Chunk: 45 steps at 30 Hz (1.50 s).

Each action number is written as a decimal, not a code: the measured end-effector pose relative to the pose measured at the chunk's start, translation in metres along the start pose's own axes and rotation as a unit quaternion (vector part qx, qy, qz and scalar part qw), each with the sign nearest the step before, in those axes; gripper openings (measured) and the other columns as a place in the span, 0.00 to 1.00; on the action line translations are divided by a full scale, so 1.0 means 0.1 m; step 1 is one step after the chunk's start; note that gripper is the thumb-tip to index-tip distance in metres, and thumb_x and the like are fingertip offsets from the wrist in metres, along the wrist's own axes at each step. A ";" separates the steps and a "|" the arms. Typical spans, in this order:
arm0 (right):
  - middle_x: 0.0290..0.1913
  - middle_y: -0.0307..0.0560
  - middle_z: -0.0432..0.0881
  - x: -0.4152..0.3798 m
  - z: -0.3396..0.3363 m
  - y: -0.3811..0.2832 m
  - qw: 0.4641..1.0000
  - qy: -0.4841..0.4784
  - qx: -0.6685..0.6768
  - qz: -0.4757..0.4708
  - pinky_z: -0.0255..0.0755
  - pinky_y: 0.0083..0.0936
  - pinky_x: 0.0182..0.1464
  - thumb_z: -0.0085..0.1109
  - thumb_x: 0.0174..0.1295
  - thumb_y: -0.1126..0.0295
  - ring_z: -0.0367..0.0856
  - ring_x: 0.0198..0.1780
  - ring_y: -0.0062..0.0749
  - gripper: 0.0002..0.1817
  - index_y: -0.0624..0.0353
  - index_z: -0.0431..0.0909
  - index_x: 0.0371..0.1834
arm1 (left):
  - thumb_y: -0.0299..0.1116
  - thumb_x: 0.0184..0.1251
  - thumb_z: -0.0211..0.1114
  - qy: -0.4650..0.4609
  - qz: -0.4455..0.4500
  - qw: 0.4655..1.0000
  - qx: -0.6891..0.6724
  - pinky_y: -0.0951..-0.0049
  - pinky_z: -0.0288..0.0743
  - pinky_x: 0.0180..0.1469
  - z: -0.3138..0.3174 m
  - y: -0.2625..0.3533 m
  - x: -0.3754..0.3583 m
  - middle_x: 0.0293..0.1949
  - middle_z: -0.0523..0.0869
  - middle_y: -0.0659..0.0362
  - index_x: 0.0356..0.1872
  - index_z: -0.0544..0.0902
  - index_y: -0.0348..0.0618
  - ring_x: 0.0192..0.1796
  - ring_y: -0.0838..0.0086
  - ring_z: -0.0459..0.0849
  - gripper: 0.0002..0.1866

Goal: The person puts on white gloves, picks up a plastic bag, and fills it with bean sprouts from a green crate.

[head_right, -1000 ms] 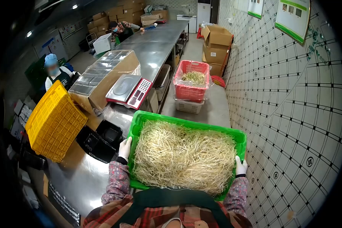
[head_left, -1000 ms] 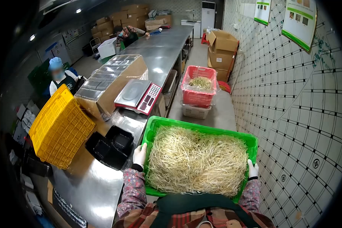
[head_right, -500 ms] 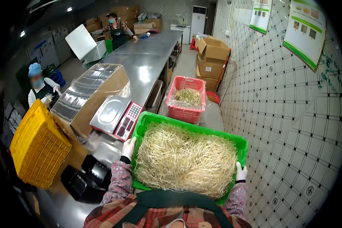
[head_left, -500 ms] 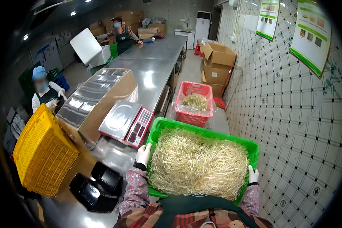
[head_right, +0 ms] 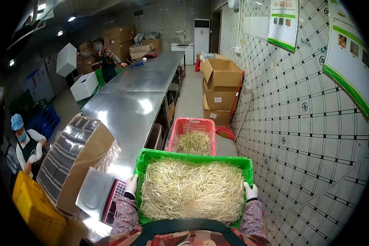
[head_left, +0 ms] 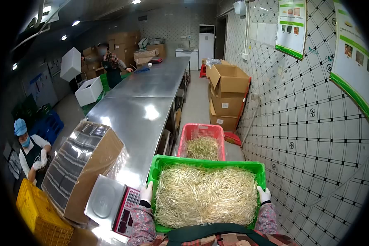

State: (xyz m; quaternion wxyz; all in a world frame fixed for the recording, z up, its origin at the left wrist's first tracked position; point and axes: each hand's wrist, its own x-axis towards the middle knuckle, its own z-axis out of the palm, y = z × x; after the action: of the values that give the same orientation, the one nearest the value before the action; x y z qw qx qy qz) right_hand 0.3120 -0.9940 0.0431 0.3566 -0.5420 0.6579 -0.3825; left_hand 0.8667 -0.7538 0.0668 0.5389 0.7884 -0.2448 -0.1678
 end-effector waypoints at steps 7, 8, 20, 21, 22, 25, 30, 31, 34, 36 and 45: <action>0.37 0.46 0.84 0.87 0.96 -0.92 1.000 0.025 -0.014 0.012 0.71 0.27 0.45 0.67 0.53 0.57 0.80 0.39 0.30 0.21 0.63 0.81 0.42 | 0.44 0.65 0.60 -0.031 -0.029 0.995 -0.095 0.72 0.73 0.39 0.57 0.04 1.65 0.32 0.86 0.55 0.40 0.83 0.30 0.35 0.74 0.80 0.21; 0.36 0.43 0.84 1.08 1.14 -0.94 1.000 0.017 -0.015 0.012 0.71 0.26 0.44 0.67 0.54 0.57 0.79 0.38 0.28 0.21 0.63 0.81 0.43 | 0.44 0.65 0.59 -0.037 -0.042 0.995 -0.081 0.71 0.73 0.39 0.64 0.07 1.91 0.32 0.86 0.55 0.40 0.83 0.30 0.35 0.73 0.80 0.22; 0.44 0.55 0.83 2.93 2.76 -1.79 0.981 -0.041 -0.160 0.106 0.70 0.31 0.52 0.66 0.51 0.50 0.80 0.48 0.42 0.30 0.65 0.79 0.48 | 0.49 0.57 0.65 -0.088 -0.112 0.990 -0.005 0.66 0.74 0.42 1.62 0.00 4.22 0.32 0.86 0.50 0.39 0.83 0.33 0.36 0.65 0.84 0.24; 0.45 0.56 0.83 3.12 2.86 -1.77 0.975 -0.038 -0.188 0.116 0.70 0.31 0.53 0.66 0.50 0.49 0.80 0.49 0.44 0.31 0.65 0.79 0.48 | 0.48 0.57 0.66 -0.084 -0.120 0.989 -0.004 0.66 0.74 0.42 1.66 0.02 4.23 0.32 0.86 0.50 0.39 0.83 0.33 0.36 0.65 0.84 0.23; 0.45 0.56 0.83 3.25 2.93 -1.80 0.970 -0.025 -0.203 0.129 0.70 0.32 0.54 0.65 0.50 0.48 0.80 0.50 0.44 0.31 0.64 0.79 0.47 | 0.47 0.57 0.67 -0.075 -0.094 0.993 0.010 0.66 0.75 0.42 1.68 0.01 4.23 0.31 0.86 0.49 0.39 0.84 0.35 0.36 0.65 0.85 0.22; 0.45 0.56 0.83 3.55 3.06 -1.71 0.975 -0.046 -0.177 0.127 0.70 0.32 0.54 0.64 0.50 0.47 0.80 0.50 0.44 0.30 0.63 0.79 0.46 | 0.47 0.56 0.67 -0.034 -0.103 0.991 0.081 0.64 0.75 0.42 1.71 0.68 4.18 0.30 0.86 0.47 0.38 0.84 0.35 0.35 0.61 0.85 0.22; 0.50 0.64 0.78 3.62 3.00 -1.85 0.966 -0.133 -0.189 0.113 0.68 0.37 0.57 0.58 0.53 0.42 0.76 0.55 0.53 0.37 0.63 0.71 0.56 | 0.51 0.57 0.64 0.008 -0.059 0.981 0.186 0.59 0.75 0.44 1.90 0.62 4.33 0.32 0.85 0.43 0.38 0.84 0.36 0.39 0.52 0.84 0.24; 0.52 0.68 0.77 3.59 2.93 -1.96 0.962 -0.146 -0.204 0.104 0.67 0.37 0.58 0.57 0.53 0.41 0.74 0.57 0.55 0.40 0.66 0.69 0.57 | 0.53 0.57 0.63 0.012 -0.055 0.978 0.199 0.58 0.74 0.44 1.91 0.51 4.37 0.32 0.85 0.43 0.37 0.84 0.36 0.40 0.52 0.84 0.25; 0.50 0.74 0.76 3.67 2.73 -1.79 0.945 -0.259 -0.197 0.044 0.69 0.39 0.57 0.53 0.54 0.35 0.76 0.54 0.58 0.50 0.75 0.60 0.61 | 0.56 0.60 0.58 0.030 -0.065 0.939 0.337 0.57 0.72 0.50 1.97 0.55 4.26 0.41 0.83 0.42 0.48 0.78 0.36 0.46 0.51 0.82 0.29; 0.51 0.74 0.75 3.81 2.56 -1.82 0.916 -0.359 -0.176 0.035 0.67 0.38 0.59 0.49 0.55 0.33 0.74 0.57 0.59 0.51 0.75 0.58 0.63 | 0.55 0.63 0.54 0.075 -0.069 0.887 0.449 0.54 0.66 0.58 2.06 0.73 4.11 0.52 0.78 0.43 0.57 0.72 0.38 0.56 0.50 0.74 0.31; 0.55 0.61 0.74 4.57 1.16 -1.02 0.852 -0.495 0.103 0.138 0.67 0.34 0.58 0.53 0.62 0.42 0.74 0.56 0.42 0.44 0.63 0.50 0.70 | 0.32 0.62 0.63 0.032 0.318 0.889 0.328 0.57 0.52 0.70 5.01 2.51 3.35 0.61 0.71 0.45 0.61 0.69 0.38 0.70 0.49 0.59 0.26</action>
State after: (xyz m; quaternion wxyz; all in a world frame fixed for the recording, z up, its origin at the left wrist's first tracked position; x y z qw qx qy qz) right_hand 0.3871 -1.4698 0.0561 0.7379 -0.5234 0.4194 -0.0757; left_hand 0.8263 -1.4035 0.1188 0.2814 0.8051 -0.5061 0.1280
